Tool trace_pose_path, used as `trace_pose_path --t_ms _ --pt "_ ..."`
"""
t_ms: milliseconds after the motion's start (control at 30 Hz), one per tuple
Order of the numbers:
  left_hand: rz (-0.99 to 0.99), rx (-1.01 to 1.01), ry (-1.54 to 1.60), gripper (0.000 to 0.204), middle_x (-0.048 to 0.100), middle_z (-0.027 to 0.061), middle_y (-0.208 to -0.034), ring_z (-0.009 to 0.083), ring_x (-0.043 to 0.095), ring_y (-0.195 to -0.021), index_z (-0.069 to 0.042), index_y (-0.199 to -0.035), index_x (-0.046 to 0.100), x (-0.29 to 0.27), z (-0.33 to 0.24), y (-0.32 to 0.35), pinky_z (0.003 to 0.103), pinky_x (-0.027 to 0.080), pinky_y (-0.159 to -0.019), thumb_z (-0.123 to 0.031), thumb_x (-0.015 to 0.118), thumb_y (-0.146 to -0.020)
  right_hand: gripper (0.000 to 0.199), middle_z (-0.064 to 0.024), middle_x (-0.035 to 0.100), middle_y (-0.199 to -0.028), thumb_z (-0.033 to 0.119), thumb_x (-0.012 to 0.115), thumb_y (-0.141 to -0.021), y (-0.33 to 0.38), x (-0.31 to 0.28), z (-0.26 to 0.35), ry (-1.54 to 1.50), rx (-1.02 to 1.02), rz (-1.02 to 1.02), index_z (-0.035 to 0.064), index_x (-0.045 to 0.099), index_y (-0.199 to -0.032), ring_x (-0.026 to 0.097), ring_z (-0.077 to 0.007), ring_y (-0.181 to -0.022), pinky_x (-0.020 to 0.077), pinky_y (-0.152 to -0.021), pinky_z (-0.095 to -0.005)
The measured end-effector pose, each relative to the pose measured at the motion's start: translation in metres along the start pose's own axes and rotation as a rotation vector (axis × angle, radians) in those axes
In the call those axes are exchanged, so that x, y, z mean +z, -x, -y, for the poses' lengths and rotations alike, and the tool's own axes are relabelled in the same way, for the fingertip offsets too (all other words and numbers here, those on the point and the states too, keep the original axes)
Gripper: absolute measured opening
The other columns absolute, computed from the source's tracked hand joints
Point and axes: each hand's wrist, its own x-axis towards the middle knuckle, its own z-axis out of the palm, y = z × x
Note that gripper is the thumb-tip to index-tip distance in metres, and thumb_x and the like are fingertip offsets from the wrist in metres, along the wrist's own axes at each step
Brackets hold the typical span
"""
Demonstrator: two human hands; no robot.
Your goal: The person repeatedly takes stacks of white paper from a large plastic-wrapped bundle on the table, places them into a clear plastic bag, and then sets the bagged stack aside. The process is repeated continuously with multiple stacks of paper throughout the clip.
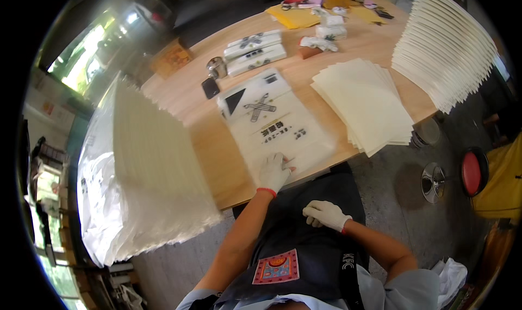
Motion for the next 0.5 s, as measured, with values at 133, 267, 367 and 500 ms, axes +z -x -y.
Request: trace_pose_path --t_ms 133,267,367,500 --pt "0.156 -0.048 0.047 0.017 0.060 0.0137 -0.091 0.0324 0.056 -0.089 -0.009 -0.082 0.065 0.006 0.005 -0.030 0.042 0.044 -0.077 -0.025 0.063 -0.078 0.026 -0.0074 0.063 -0.075 0.027 0.053 -0.089 0.004 -0.009 0.002 -0.037 -0.023 -0.063 0.0023 0.060 -0.090 0.057 -0.0121 -0.059 0.0474 -0.055 -0.0241" --pt "0.304 -0.096 0.076 0.018 0.063 0.0144 -0.090 0.0290 0.059 -0.088 -0.005 -0.085 0.065 0.001 0.018 -0.045 0.038 0.045 -0.076 -0.022 0.059 -0.081 0.025 -0.0077 0.062 -0.076 0.027 0.053 -0.089 -0.018 -0.021 0.018 -0.100 -0.099 -0.031 0.0025 0.059 -0.090 0.056 -0.0117 -0.058 0.0460 -0.053 -0.0237" --pt "0.281 -0.173 0.551 0.022 0.065 0.0143 -0.092 0.0241 0.061 -0.088 -0.002 -0.090 0.065 0.003 0.033 -0.047 0.035 0.045 -0.078 -0.021 0.056 -0.082 0.026 -0.0059 0.056 -0.073 0.029 0.052 -0.089 -0.057 -0.031 0.037 -0.313 -0.150 0.036 0.0040 0.056 -0.090 0.049 -0.0083 -0.055 0.0376 -0.046 -0.0203" --pt "0.331 -0.090 0.446 0.022 0.063 0.0098 -0.091 0.0188 0.059 -0.084 -0.003 -0.086 0.063 -0.026 0.030 -0.058 0.031 0.045 -0.076 -0.023 0.056 -0.088 0.031 -0.0018 0.056 -0.076 0.038 0.052 -0.090 -0.100 -0.023 0.076 -0.228 -0.248 -0.033 0.0071 0.057 -0.092 0.050 -0.0087 -0.056 0.0381 -0.048 -0.0208"
